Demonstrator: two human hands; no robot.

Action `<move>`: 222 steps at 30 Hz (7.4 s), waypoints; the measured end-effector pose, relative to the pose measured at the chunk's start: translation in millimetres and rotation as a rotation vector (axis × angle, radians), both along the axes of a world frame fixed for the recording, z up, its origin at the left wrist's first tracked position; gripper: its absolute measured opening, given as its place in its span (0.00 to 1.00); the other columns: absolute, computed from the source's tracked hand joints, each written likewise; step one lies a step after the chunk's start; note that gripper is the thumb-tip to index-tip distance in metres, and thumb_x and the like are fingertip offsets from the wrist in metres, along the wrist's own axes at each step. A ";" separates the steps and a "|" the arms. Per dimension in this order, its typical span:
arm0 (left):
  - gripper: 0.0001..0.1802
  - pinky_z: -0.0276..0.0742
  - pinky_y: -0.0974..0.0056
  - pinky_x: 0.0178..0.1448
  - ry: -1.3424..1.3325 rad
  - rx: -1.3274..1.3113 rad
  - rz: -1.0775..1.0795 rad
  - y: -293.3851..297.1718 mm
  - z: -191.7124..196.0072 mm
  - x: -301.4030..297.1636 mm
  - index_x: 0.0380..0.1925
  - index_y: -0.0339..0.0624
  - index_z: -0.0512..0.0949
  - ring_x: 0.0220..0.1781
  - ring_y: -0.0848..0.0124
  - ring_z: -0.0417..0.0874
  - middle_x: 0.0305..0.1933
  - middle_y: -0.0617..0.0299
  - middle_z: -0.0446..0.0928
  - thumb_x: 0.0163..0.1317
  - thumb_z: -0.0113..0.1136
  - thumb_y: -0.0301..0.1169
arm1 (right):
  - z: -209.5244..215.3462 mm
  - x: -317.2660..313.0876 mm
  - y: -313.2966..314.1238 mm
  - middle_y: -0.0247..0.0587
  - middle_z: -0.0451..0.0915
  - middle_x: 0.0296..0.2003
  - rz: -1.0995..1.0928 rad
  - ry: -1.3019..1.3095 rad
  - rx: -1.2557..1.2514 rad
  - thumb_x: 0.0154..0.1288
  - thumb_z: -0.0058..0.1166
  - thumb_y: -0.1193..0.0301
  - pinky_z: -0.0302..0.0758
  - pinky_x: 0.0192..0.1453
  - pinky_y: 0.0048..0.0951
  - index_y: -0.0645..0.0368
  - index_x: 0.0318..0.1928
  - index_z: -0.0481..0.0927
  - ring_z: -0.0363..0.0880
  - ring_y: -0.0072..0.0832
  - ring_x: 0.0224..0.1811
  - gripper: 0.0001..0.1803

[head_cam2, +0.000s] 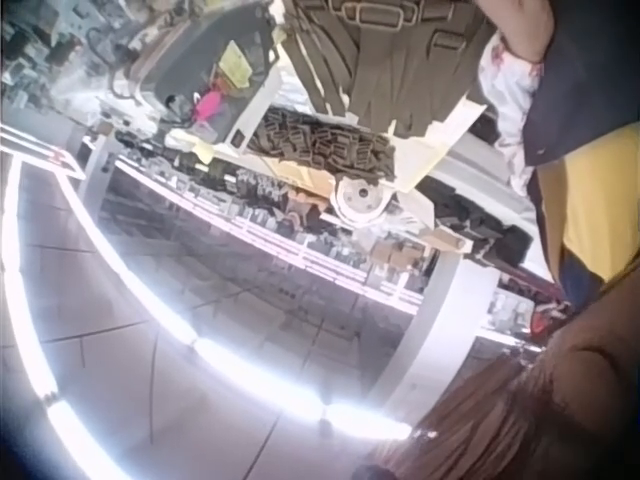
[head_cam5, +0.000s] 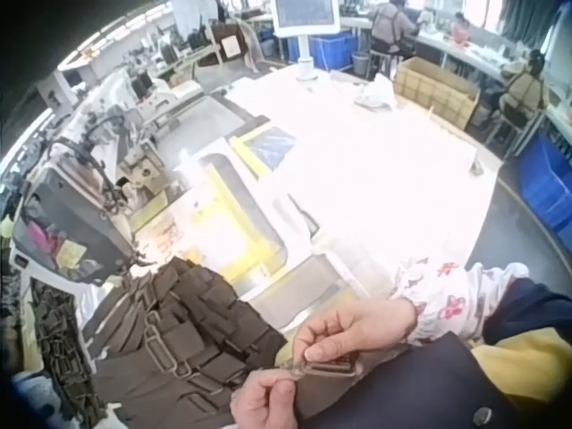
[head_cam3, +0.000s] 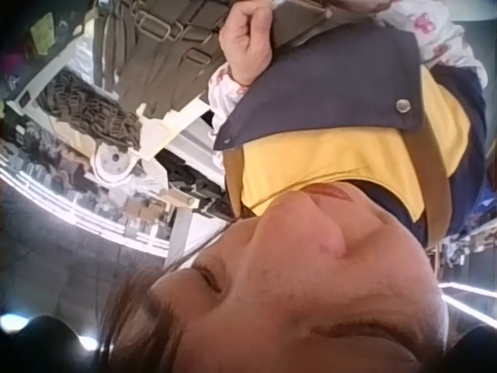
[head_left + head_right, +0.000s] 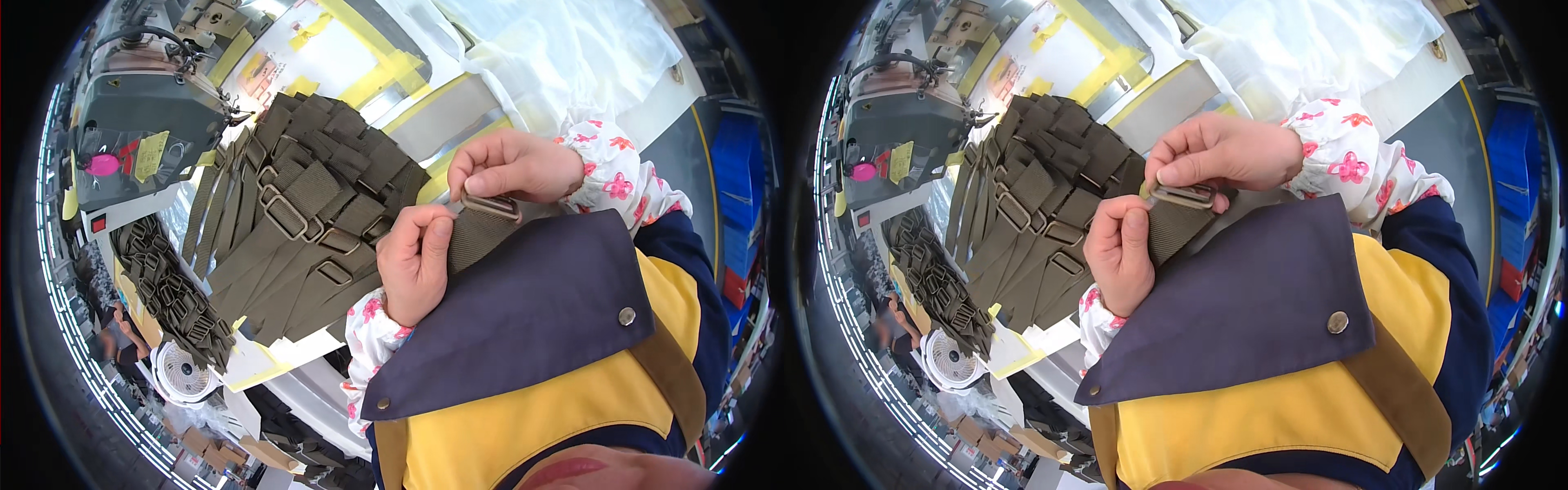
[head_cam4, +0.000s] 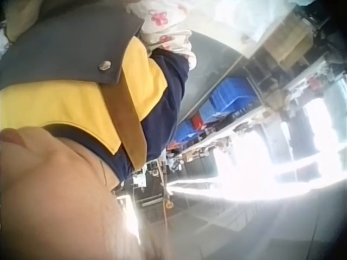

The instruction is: Attaching metal slide buckles to green webbing straps at a workbench.

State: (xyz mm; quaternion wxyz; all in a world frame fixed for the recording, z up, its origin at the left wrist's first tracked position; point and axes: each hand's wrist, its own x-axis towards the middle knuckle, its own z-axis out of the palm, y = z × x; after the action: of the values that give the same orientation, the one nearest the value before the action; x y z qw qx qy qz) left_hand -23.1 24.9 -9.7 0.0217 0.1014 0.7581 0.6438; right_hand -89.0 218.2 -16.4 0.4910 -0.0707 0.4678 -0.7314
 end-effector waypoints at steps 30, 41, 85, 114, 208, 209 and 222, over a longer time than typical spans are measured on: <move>0.15 0.67 0.73 0.33 0.143 -0.131 0.010 -1.3 5.4 -7.3 0.38 0.37 0.76 0.23 0.73 0.68 0.24 0.64 0.70 0.47 0.65 0.22 | 3.6 4.1 -19.0 0.32 0.75 0.31 -0.002 0.314 0.092 0.61 0.51 0.74 0.68 0.24 0.14 0.61 0.48 0.68 0.72 0.13 0.26 0.14; 0.05 0.64 0.71 0.29 0.035 -0.355 0.055 -18.1 7.9 2.8 0.30 0.37 0.75 0.21 0.74 0.69 0.21 0.63 0.73 0.53 0.60 0.21 | 2.5 1.6 -23.4 0.33 0.74 0.26 0.006 0.368 0.286 0.62 0.48 0.75 0.71 0.26 0.17 0.64 0.37 0.68 0.74 0.15 0.22 0.06; 0.21 0.75 0.63 0.40 0.330 -0.525 -0.331 -19.5 0.0 -4.2 0.41 0.39 0.75 0.38 0.60 0.78 0.41 0.57 0.75 0.43 0.66 0.24 | -25.8 -109.8 32.5 0.49 0.77 0.24 -0.393 1.488 1.154 0.51 0.51 0.69 0.72 0.35 0.38 0.61 0.30 0.75 0.77 0.44 0.30 0.08; 0.15 0.71 0.62 0.32 0.192 -0.470 -0.249 5.2 -21.3 3.5 0.40 0.40 0.75 0.27 0.58 0.75 0.27 0.56 0.73 0.50 0.58 0.20 | -1.4 -99.5 60.8 0.35 0.75 0.21 -0.548 0.804 0.602 0.55 0.55 0.73 0.70 0.26 0.23 0.62 0.28 0.73 0.73 0.23 0.22 0.06; 0.10 0.66 0.64 0.39 0.384 -0.316 -0.158 -15.5 23.0 -4.3 0.32 0.42 0.77 0.34 0.63 0.72 0.29 0.63 0.74 0.47 0.62 0.23 | -3.2 19.4 -19.8 0.33 0.76 0.23 -0.101 0.763 0.328 0.61 0.51 0.76 0.69 0.24 0.15 0.65 0.37 0.71 0.73 0.14 0.21 0.06; 0.06 0.64 0.64 0.39 0.356 -0.290 -0.151 -15.4 21.6 -2.9 0.30 0.41 0.76 0.29 0.64 0.72 0.24 0.64 0.72 0.49 0.61 0.24 | -4.2 19.2 -21.4 0.34 0.76 0.23 -0.143 0.735 0.338 0.62 0.50 0.76 0.70 0.25 0.15 0.65 0.37 0.71 0.74 0.15 0.21 0.05; 0.04 0.67 0.70 0.23 0.198 -0.462 -0.029 -16.8 7.4 0.7 0.27 0.39 0.74 0.16 0.69 0.73 0.18 0.59 0.73 0.50 0.60 0.22 | 1.7 23.4 -18.0 0.33 0.73 0.23 0.041 0.659 0.309 0.59 0.49 0.79 0.71 0.26 0.16 0.63 0.36 0.66 0.75 0.15 0.22 0.06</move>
State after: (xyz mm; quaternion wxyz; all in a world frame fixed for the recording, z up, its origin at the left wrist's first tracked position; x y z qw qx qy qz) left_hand -22.4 8.1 -2.3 -0.0206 0.1670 0.8822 0.4398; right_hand -65.6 200.1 -14.7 0.3333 -0.2368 0.7044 -0.5802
